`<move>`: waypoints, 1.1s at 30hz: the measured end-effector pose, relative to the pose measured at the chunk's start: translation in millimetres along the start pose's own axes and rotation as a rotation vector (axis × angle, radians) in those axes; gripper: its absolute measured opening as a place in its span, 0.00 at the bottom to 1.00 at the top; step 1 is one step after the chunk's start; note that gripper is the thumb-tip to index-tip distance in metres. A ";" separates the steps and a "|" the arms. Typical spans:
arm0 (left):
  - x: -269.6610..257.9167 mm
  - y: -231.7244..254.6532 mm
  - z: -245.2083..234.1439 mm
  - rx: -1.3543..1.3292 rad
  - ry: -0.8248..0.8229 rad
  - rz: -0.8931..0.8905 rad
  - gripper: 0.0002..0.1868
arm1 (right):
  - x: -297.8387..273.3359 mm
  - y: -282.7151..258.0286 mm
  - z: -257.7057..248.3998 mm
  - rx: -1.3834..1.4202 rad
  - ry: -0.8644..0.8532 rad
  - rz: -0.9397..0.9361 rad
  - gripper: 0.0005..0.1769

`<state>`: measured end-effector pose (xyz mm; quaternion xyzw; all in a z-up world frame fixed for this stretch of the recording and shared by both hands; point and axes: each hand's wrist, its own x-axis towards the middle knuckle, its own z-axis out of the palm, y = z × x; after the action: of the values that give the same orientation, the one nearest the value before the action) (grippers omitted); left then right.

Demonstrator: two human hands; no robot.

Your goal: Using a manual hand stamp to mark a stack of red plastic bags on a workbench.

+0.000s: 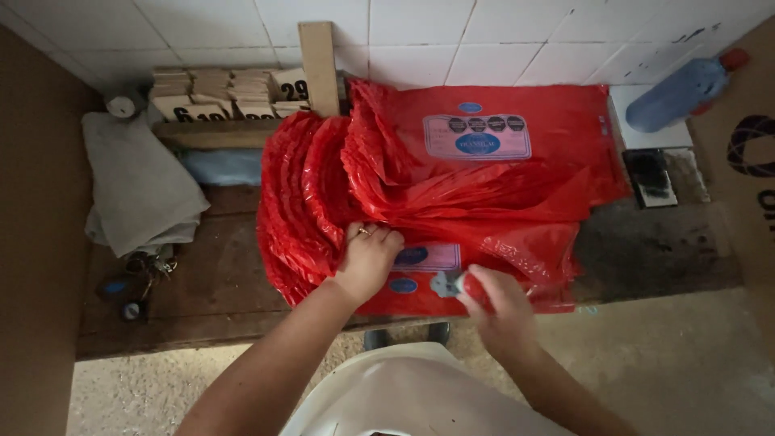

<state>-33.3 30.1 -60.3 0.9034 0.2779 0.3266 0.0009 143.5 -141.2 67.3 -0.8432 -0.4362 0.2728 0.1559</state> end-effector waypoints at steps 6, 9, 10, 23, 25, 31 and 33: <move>-7.5 -5.5 -29.2 -0.392 -0.394 0.071 0.25 | 58.9 52.3 52.1 0.079 0.487 -0.764 0.25; -9.1 -4.5 -26.3 -0.347 -0.437 0.098 0.23 | 68.7 42.3 12.7 0.707 0.155 -0.294 0.33; -9.1 -7.5 -22.9 -0.347 -0.436 0.105 0.23 | 60.0 35.6 -4.4 0.708 0.162 -0.294 0.33; -7.4 -7.8 7.8 -0.239 -0.210 -0.177 0.06 | 10.3 97.7 9.0 0.505 0.362 -0.337 0.30; -5.4 -7.6 14.9 -0.202 -0.197 -0.224 0.06 | 9.2 85.9 24.8 0.344 0.343 -0.448 0.30; 12.2 4.3 -18.1 -0.240 -0.088 -0.279 0.04 | 49.9 49.6 57.1 0.080 0.621 -0.862 0.27; 20.1 13.2 -33.8 -0.304 -0.105 -0.259 0.07 | 52.0 31.8 46.1 0.068 0.587 -0.947 0.27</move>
<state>-34.0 23.0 -19.4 0.8654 0.3386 0.3146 0.1937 161.2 -115.5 -2.5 -0.5902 -0.6965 -0.0595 0.4037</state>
